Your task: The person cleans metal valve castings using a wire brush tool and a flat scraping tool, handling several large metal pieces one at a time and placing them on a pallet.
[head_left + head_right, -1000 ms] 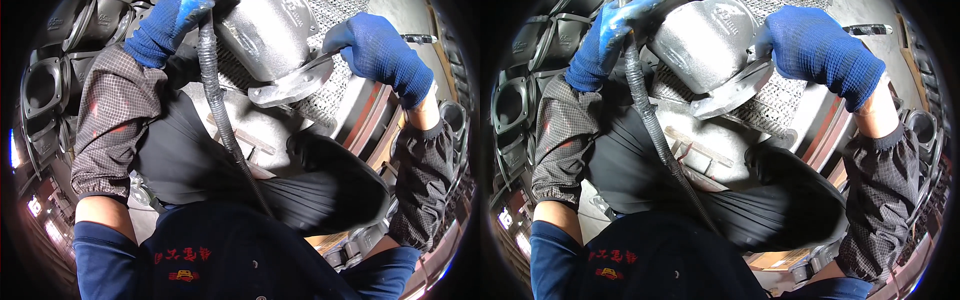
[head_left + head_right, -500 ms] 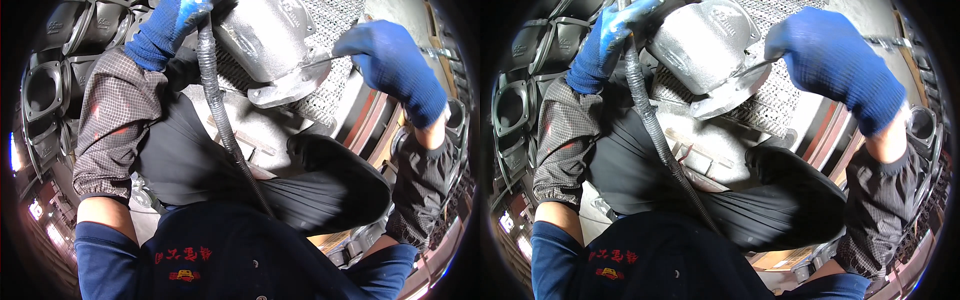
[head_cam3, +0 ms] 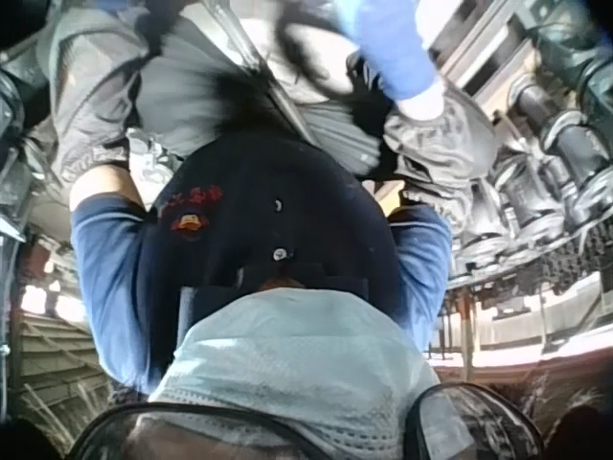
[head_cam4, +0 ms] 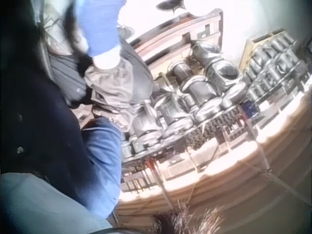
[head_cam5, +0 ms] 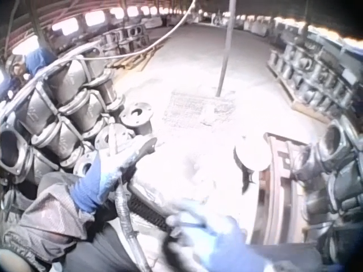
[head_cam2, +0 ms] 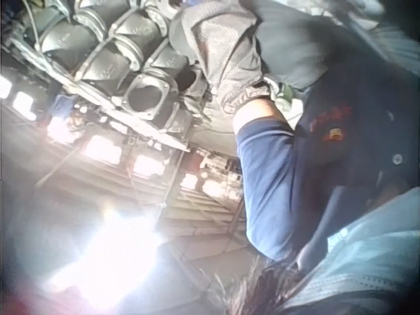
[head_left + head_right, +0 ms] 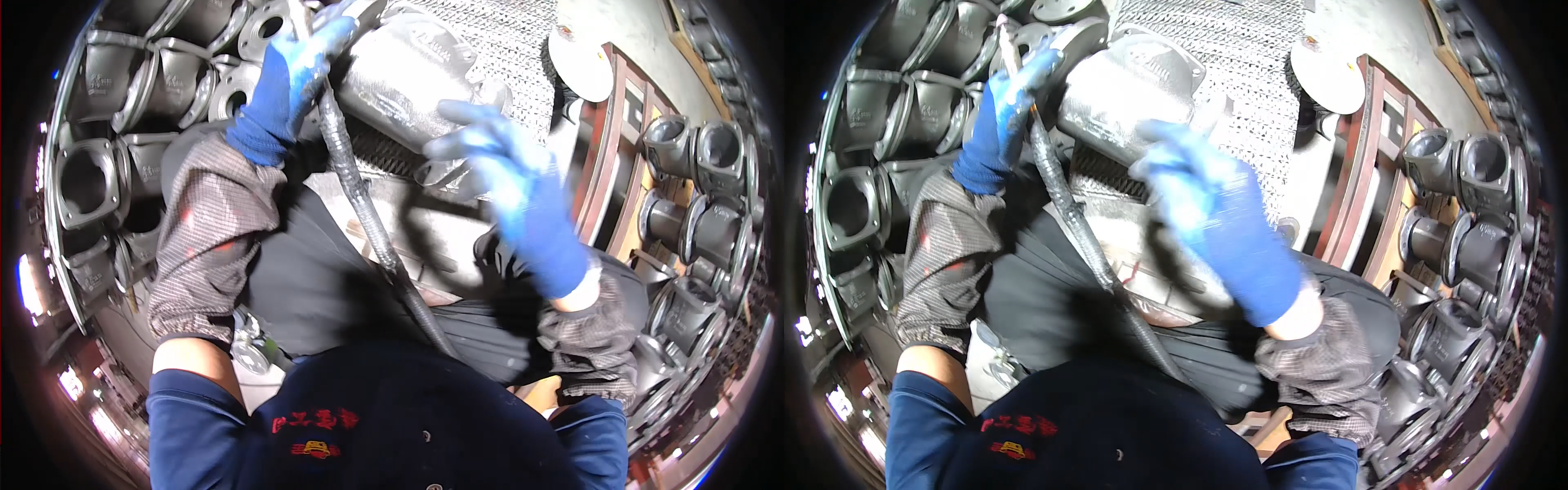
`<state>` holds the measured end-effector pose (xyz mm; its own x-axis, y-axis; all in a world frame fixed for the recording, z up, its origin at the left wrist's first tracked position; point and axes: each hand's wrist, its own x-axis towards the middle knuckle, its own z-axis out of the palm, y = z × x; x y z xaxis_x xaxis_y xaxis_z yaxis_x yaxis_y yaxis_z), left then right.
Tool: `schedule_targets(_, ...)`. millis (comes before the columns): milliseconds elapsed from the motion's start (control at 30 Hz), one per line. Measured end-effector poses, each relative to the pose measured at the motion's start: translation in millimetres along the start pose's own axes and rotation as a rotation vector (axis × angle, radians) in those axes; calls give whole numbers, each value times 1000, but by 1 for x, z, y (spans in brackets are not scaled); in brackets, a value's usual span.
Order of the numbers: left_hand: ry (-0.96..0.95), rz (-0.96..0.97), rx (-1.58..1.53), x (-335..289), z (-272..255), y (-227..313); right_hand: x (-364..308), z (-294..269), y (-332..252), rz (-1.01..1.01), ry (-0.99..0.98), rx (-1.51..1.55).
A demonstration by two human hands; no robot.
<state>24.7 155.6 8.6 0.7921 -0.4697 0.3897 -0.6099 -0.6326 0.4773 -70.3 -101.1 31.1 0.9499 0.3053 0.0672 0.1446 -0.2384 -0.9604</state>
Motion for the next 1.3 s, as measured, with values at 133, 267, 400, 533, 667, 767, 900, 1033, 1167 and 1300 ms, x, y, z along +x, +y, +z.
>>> schedule_targets(133, 251, -509, -914, -2, 21, 13, 23, 69, -22, 5, 114, -274)
schedule_targets(267, 226, -697, -1114, 0, 23, 10, 46, 121, -6, 68, 226, 31)
schedule_targets(400, 51, -92, -194, -11, 9, 17, 53, 134, 9, 109, 281, 81)
schedule_targets(533, 29, -632, -1514, -10, 3, 41, 34, 88, -23, 370, 126, 824)
schedule_targets(667, 58, -309, -522, -29, 2, 0, -15, 36, -49, 563, 300, 867)
schedule_targets(767, 25, -261, -461, -22, 12, 27, -57, 38, -25, 556, 347, 928)
schedule_targets(900, 38, 6, -84, -23, 19, 18, -47, 40, -21, 772, 365, 892)
schedule_targets(1033, 19, -433, -338, -28, 15, 39, -62, 53, -15, 620, 422, 905)
schedule_targets(1167, 82, -386, -626, -21, 16, 41, -72, 56, -21, 697, 420, 906)
schedule_targets(1300, 156, -617, -1090, -7, 16, 49, -78, 24, -24, 745, 352, 783)
